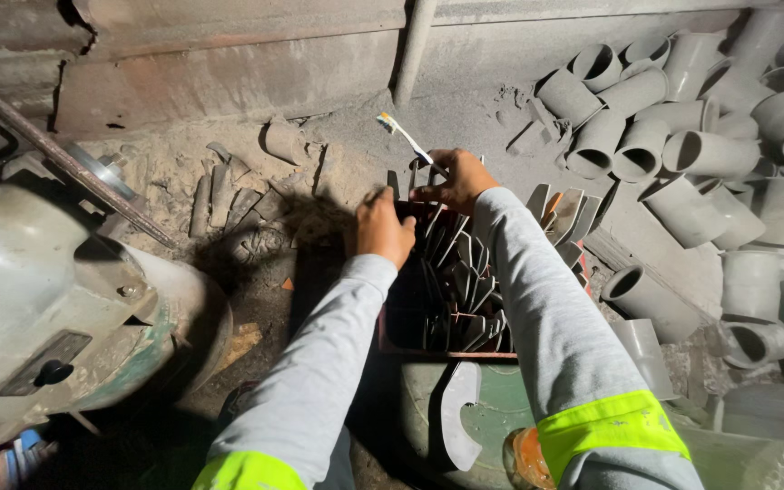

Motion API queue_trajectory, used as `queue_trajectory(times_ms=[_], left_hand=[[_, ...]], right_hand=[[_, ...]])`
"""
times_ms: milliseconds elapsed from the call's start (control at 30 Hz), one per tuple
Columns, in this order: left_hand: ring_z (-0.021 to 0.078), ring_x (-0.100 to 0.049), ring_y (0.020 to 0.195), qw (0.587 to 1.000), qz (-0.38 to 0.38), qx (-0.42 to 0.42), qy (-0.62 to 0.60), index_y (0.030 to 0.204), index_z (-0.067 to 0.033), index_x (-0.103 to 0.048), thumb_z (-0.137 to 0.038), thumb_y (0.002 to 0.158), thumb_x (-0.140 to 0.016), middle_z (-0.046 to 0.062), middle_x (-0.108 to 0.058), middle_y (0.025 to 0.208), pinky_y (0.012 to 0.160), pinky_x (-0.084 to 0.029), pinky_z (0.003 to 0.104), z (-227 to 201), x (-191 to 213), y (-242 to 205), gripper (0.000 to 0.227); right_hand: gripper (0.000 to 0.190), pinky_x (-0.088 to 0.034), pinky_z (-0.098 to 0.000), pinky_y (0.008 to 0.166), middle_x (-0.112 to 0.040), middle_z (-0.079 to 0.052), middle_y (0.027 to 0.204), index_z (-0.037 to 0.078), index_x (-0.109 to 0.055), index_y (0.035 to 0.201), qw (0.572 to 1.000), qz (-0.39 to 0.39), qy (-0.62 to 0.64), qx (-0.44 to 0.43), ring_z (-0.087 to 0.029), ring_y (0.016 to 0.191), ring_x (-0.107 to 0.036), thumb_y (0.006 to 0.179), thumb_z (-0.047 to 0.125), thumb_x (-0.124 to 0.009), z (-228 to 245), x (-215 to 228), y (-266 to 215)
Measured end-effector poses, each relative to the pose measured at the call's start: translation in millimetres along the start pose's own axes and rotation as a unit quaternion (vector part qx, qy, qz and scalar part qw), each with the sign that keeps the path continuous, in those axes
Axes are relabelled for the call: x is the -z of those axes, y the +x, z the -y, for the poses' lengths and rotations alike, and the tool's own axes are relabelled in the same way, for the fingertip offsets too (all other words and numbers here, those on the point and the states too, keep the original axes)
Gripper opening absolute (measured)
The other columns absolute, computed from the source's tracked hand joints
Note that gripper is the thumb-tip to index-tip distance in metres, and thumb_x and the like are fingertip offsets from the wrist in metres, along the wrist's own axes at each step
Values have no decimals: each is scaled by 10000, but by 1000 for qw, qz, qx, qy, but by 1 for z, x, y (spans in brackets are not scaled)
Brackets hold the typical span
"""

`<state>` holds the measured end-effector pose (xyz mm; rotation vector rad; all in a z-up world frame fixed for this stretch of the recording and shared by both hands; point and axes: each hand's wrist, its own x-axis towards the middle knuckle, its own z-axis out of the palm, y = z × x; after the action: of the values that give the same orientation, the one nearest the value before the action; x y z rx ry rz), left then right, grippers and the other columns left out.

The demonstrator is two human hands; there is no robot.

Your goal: The person sits on the ground and uses a toothbrush to apply orange paint to small white ceramic pieces. They repeatedly dip the brush into a small container of paint and brush the surface of each piece before placing it into a red crate.

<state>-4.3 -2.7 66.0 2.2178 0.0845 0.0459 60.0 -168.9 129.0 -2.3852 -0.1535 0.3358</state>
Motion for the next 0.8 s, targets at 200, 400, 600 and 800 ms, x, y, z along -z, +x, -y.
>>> queue_trajectory(times_ms=[200, 400, 600, 800], left_hand=[[380, -663, 1160, 991, -83, -20, -99, 1299, 18, -629, -237, 857, -800, 243, -675, 1253, 1002, -531, 447, 18, 48, 10, 539], [407, -679, 1071, 991, -99, -52, -68, 1182, 21, -694, -265, 830, -809, 257, -704, 1160, 921, -546, 460, 32, 54, 9, 468], [403, -706, 1024, 988, -105, -72, -87, 1104, 20, -724, -265, 799, -821, 246, -730, 1081, 904, -566, 454, 26, 43, 9, 429], [414, -700, 999, 985, -119, -117, -41, 1106, 6, -732, -265, 809, -838, 239, -736, 1063, 885, -558, 461, 28, 50, 3, 416]], right_hand=[[682, -522, -418, 986, -659, -214, 1268, 188, -696, 1315, 982, -28, -185, -20, -377, 1156, -643, 694, 352, -924, 15, -8, -2], [776, -544, -452, 916, -680, -251, 1184, 176, -647, 1384, 981, -74, -175, 41, -415, 1085, -672, 683, 386, -907, 11, -16, -11], [728, -551, -458, 880, -717, -247, 1145, 114, -672, 1319, 979, -124, -152, 52, -414, 1047, -692, 687, 373, -924, 27, -5, -18], [514, -567, -356, 790, -766, -155, 1035, 48, -681, 1245, 982, -181, -22, 55, -209, 896, -700, 840, 327, -831, 57, 21, -73]])
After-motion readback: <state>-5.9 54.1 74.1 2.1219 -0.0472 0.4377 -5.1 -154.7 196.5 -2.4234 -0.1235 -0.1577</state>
